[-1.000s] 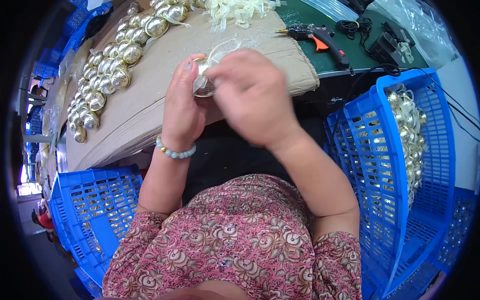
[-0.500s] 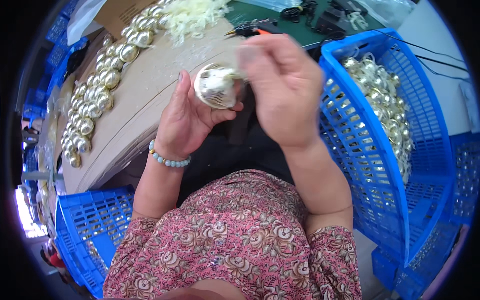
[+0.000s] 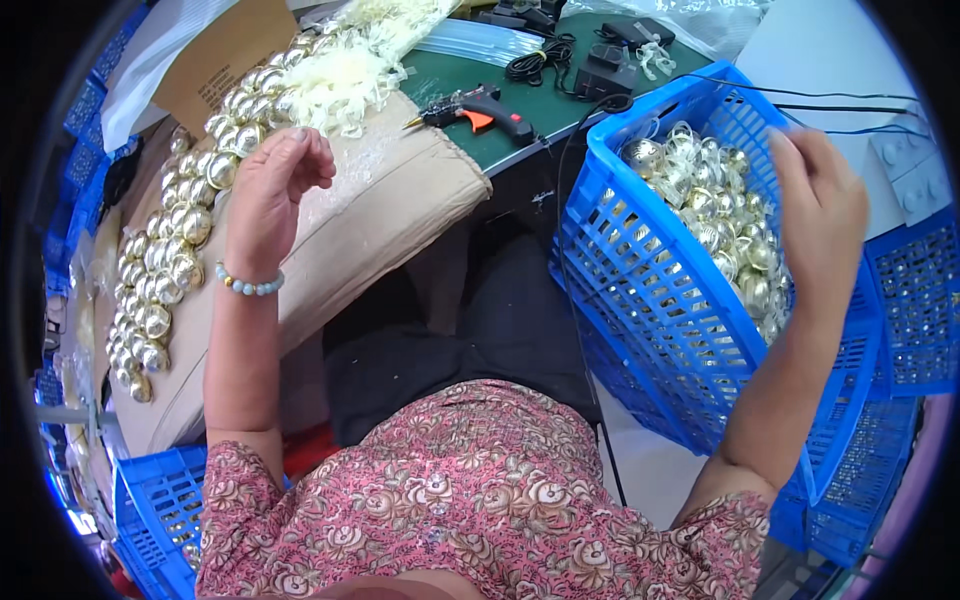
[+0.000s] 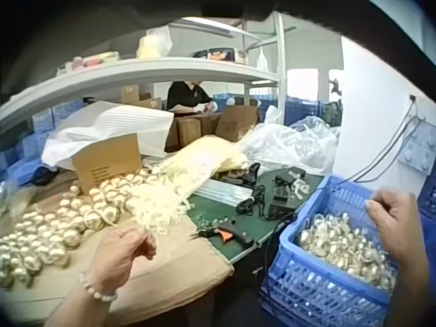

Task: Gluing ribbon bows onto gold Christmas ornaments using a hot glue gun at a factory workstation.

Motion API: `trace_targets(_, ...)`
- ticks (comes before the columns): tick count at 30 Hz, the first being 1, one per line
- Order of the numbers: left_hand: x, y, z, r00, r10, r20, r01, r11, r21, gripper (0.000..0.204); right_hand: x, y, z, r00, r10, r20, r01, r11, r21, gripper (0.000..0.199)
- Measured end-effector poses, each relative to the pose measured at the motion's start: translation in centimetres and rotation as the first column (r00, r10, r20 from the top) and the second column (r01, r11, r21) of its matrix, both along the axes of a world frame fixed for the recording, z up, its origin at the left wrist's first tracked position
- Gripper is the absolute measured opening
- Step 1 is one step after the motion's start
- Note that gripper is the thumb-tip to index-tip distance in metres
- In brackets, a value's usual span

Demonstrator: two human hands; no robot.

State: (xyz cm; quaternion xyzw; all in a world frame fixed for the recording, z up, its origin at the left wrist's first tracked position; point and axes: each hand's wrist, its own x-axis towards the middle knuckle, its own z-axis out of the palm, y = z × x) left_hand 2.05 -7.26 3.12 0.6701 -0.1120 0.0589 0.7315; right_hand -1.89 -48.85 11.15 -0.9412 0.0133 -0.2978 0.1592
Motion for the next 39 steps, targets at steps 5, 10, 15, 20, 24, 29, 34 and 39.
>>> trace_targets(5, 3.6, -1.1, 1.0, 0.994, 0.092, 0.062, -0.110, 0.889, 0.445, 0.034, 14.4, 10.1, -0.8, 0.754, 0.620, -0.217, -0.644, 0.762, -0.061, 0.023)
trace_targets(10, 6.3, -2.9, 0.9, 0.994, 0.093, 0.060, -0.111, 0.817, 0.565, 0.027, 28.4, 15.8, -5.9, 0.926, 0.208, -0.316, -0.346, 0.801, -0.488, 0.021)
trace_targets(15, 7.6, -1.9, -0.8, 0.991, 0.116, 0.066, -0.134, 0.838, 0.530, 0.024, 30.3, 18.6, -6.7, 0.744, 0.336, -0.577, -0.601, 0.713, -0.361, 0.026)
trace_targets(20, 8.7, -2.1, -1.4, 0.983, 0.170, 0.067, -0.182, 0.873, 0.453, 0.021, 33.1, 19.6, -9.1, 0.847, 0.324, -0.421, -0.494, 0.772, -0.401, 0.020)
trace_targets(24, 8.5, -2.1, -1.7, 0.981, 0.191, 0.030, -0.183, 0.861, 0.474, 0.021, 32.9, 20.9, -7.9, 0.834, 0.312, -0.455, -0.528, 0.692, -0.493, 0.021)
trace_targets(29, 8.3, -1.8, -2.0, 0.976, 0.219, 0.007, -0.198, 0.868, 0.455, 0.022, 32.3, 21.0, -8.2, 0.824, 0.317, -0.470, -0.553, 0.633, -0.542, 0.020)
trace_targets(34, 8.8, -1.8, -0.9, 0.974, 0.210, 0.084, -0.223, 0.828, 0.515, 0.024, 30.2, 21.4, -7.1, 0.793, 0.342, -0.504, -0.579, 0.680, -0.450, 0.017)
trace_targets(39, 11.1, -3.9, 0.0, 0.986, 0.141, 0.093, -0.169, 0.778, 0.605, 0.029, 33.6, 20.7, -8.8, 0.725, 0.329, -0.606, -0.632, 0.667, -0.394, 0.026)
